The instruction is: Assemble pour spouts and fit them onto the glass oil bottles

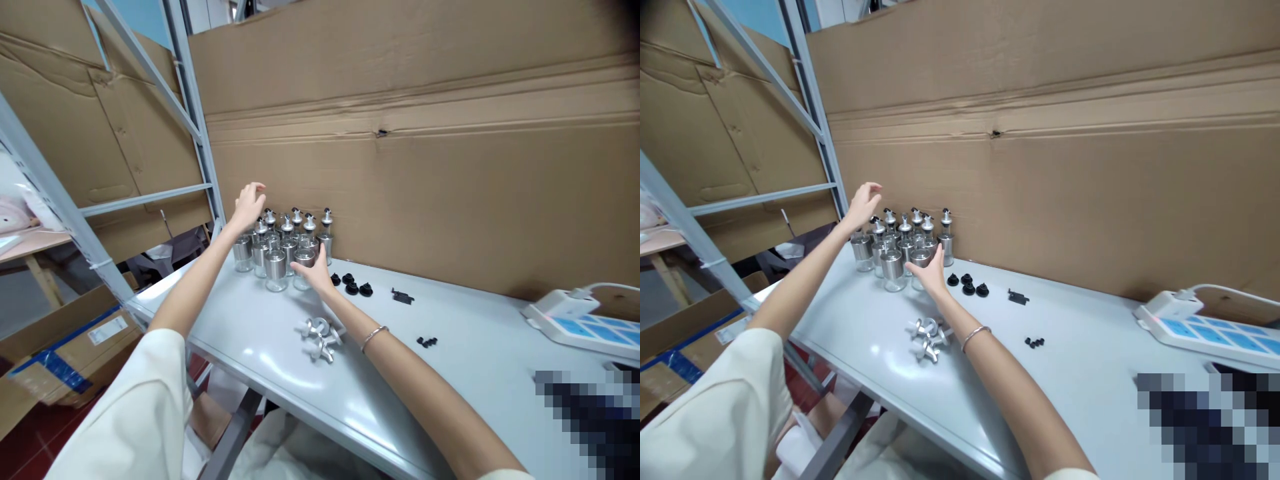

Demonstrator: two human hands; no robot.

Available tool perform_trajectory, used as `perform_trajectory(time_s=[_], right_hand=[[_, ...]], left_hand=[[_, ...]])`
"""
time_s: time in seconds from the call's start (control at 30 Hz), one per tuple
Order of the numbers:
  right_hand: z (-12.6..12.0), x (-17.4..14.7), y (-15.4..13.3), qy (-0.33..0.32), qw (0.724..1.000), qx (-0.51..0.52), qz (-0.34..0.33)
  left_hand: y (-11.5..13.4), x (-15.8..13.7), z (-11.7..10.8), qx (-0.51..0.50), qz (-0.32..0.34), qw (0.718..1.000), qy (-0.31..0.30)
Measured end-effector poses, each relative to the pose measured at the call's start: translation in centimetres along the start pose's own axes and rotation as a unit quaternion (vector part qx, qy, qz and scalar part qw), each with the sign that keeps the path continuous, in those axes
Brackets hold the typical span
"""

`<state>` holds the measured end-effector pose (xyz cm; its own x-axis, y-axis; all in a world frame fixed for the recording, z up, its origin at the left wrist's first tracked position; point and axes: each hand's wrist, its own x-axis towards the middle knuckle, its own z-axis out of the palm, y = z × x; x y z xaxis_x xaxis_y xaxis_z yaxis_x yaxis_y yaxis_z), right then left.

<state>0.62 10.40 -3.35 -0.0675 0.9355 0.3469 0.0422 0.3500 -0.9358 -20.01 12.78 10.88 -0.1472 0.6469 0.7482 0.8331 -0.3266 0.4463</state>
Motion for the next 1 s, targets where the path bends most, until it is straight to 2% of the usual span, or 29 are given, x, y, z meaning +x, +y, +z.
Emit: perform_trajectory(time_s=[0.03,0.07,0.17,0.27,0.37,0.47,0.63,0.8,0.83,0.9,0.97,1.0], right_hand=[[-0.1,-0.1,-0.4,0.000,1.000,-0.001,0.001],[-0.1,-0.1,-0.8,-0.003,1.000,-0.002,0.005],[-0.1,-0.2,-1.6,-0.001,1.000,0.003,0.006],[0.1,0.0,-1.8,0.003,1.000,0.005,0.007],[0.0,0.2,-1.6,0.012,1.000,0.000,0.010],[-0.4,0.3,-1.3,0.016,1.000,-0.005,0.014],[-1.7,0.5,-1.2,0.016,1.000,-0.002,0.020],[-2.5,0.5,-1.6,0.023,0.999,-0.005,0.027],[-2.4,0.5,-1.6,0.020,0.999,-0.005,0.024],[-2.2,0.4,-1.5,0.021,1.000,-0.006,0.016],[-1.8,0.4,-1.3,0.026,1.000,-0.011,0.007],[-1.6,0.5,-1.2,0.029,0.999,-0.014,0.006]], left_hand=[[-0.2,1.1,-0.3,0.014,0.005,0.998,-0.062],[-0.2,1.9,-0.4,0.036,0.008,0.995,-0.097],[0.1,3.6,-0.1,0.108,-0.006,0.976,-0.187],[1.1,5.1,1.1,0.146,-0.029,0.950,-0.276],[2.3,6.4,3.0,0.167,-0.046,0.927,-0.334],[3.2,6.4,4.9,0.174,-0.047,0.919,-0.350],[3.8,4.9,6.6,0.171,-0.020,0.943,-0.284],[3.8,5.1,6.5,0.212,-0.036,0.955,-0.204],[3.7,5.5,6.2,0.211,-0.035,0.962,-0.171],[3.4,6.4,5.1,0.162,-0.030,0.985,-0.059],[3.0,7.6,3.4,0.046,-0.015,0.995,0.092],[2.9,8.1,2.4,-0.021,-0.001,0.987,0.158]])
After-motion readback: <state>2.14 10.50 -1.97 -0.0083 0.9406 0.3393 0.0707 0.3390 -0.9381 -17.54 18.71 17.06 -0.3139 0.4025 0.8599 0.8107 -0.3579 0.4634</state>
